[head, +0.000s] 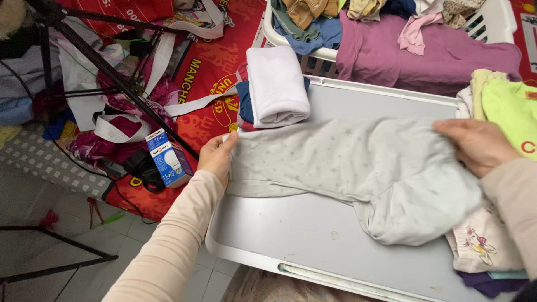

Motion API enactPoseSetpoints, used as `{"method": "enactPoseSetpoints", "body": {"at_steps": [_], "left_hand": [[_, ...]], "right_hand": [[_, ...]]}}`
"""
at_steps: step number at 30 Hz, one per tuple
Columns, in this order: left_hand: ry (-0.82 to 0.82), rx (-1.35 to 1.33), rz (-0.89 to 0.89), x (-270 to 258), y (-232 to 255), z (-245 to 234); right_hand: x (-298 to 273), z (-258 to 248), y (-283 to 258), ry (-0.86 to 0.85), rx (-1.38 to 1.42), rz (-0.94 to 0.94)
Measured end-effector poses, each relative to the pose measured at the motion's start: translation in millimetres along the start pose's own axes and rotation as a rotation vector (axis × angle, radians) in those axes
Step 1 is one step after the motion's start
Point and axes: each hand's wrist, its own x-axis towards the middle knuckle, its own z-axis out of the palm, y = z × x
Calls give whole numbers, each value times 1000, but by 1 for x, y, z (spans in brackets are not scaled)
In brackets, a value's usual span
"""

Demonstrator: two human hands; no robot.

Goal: The person folds several pieces of children's clothing on a white folding board. They handle patterned pants, light-colored pants, green pants, and lime-green pants, smoothing and folding each item before stacking them on the board.

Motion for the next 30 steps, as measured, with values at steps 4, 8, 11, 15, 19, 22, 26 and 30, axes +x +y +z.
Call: {"method": "enactPoseSetpoints", "body": {"at_steps": [4, 8, 11, 15, 19, 22, 26, 30], "left_hand": [[155, 622, 166, -12, -6, -2], [167, 974, 90, -44, -1, 4], [200, 934, 202, -65, 5, 9], [233, 882, 262, -74, 13, 7], [281, 903, 194, -82, 12, -3], [331, 856, 339, -99, 11, -7], [330, 1002, 120, -130, 12, -16], [312, 1070, -14, -150, 16, -13]], "right_hand": [[10, 20, 23, 82, -204, -43], [15, 26, 30, 139, -243, -231], [17, 29, 27, 242, -379, -369], [22, 28, 19, 394, -519, -524], [18, 34, 5, 361, -595, -580], [-8, 43, -17, 288, -756, -748], [-79, 65, -36, -7, -774, -572], [-141, 92, -29, -226, -883, -914]]}}
